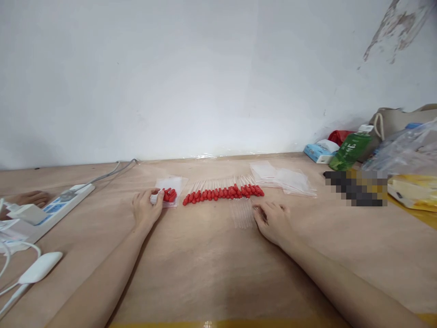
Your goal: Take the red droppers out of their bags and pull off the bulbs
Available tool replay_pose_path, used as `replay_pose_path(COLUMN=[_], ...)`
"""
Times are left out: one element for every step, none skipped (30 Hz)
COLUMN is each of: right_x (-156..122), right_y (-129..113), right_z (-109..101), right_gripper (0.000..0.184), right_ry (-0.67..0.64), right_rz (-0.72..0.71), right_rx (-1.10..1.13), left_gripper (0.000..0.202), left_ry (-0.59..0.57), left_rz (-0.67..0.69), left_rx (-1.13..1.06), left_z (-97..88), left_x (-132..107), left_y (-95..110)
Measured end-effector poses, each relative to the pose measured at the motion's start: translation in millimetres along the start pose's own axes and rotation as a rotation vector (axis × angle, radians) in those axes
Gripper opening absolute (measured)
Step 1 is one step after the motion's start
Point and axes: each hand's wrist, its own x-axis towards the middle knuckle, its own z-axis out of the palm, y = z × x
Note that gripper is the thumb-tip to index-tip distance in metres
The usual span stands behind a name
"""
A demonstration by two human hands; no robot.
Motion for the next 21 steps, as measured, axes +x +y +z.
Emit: replay_pose_path(right_x=[0,0,0,-1,-1,-1,-1,0,0,0,0,0,0,0,0,0,1,1,1,1,0], right_y=[0,1,1,1,2,2,3,3,3,3,4,4,4,4,4,4,5,5,5,5,5], right_z=[0,0,1,1,1,2,2,2,3,3,4,4,4,4,5,5,5,5,5,5,5], right_gripper=[0.018,0.018,0.017,0.017,0.017,0.018,0.019,0.019,0.02,0.02,0.021,0.021,0.022,0.022,0.022,0.022,0.023,0.022,0.022,0.022,0.022], right_ry=[-0.001,-0.001,-0.002,-0.004,-0.006,-0.008,-0.01,-0.011,-0.009,-0.006,-0.002,0.005,0.013,0.021,0.03,0.037,0.04,0.042,0.042,0.041,0.042], right_rz=[-0.007,-0.012,-0.018,-0.025,-0.033,-0.041,-0.048,-0.051,-0.052,-0.051,-0.052,-0.054,-0.058,-0.063,-0.066,-0.067,-0.064,-0.059,-0.053,-0.048,-0.046], right_rx=[-0.001,-0.001,0.003,0.01,0.022,0.036,0.052,0.066,0.077,0.083,0.086,0.085,0.081,0.075,0.066,0.055,0.044,0.035,0.028,0.024,0.021], left_gripper=[0.025,0.024,0.023,0.022,0.022,0.02,0.019,0.018,0.016,0.015,0.014,0.013,0.012,0.012,0.012,0.013,0.015,0.017,0.019,0.02,0.021], left_ry=[0.023,0.04,0.051,0.055,0.056,0.057,0.057,0.058,0.059,0.056,0.047,0.037,0.022,0.01,0.002,-0.004,-0.009,-0.015,-0.025,-0.039,-0.054], left_rz=[0.016,0.036,0.062,0.094,0.131,0.169,0.205,0.238,0.265,0.29,0.314,0.339,0.365,0.389,0.407,0.417,0.416,0.407,0.395,0.384,0.379], left_rx=[0.003,0.004,0.002,-0.005,-0.014,-0.023,-0.033,-0.042,-0.052,-0.064,-0.075,-0.087,-0.095,-0.098,-0.095,-0.084,-0.07,-0.053,-0.037,-0.026,-0.02], left_z=[-0.2,-0.4,-0.8,-1.2,-1.8,-2.4,-3.2,-4.2,-5.3,-6.5,-7.6,-8.5,-8.8,-8.6,-7.6,-5.8,-3.4,-0.5,2.6,5.8,8.8], left_x=[-1,-1,-2,-2,-3,-4,-6,-8,-11,-14,-17,-21,-24,-27,-29,-30,-30,-29,-28,-26,-25], left_y=[1,2,4,6,9,12,16,21,26,33,39,47,55,62,69,75,80,84,88,90,91])
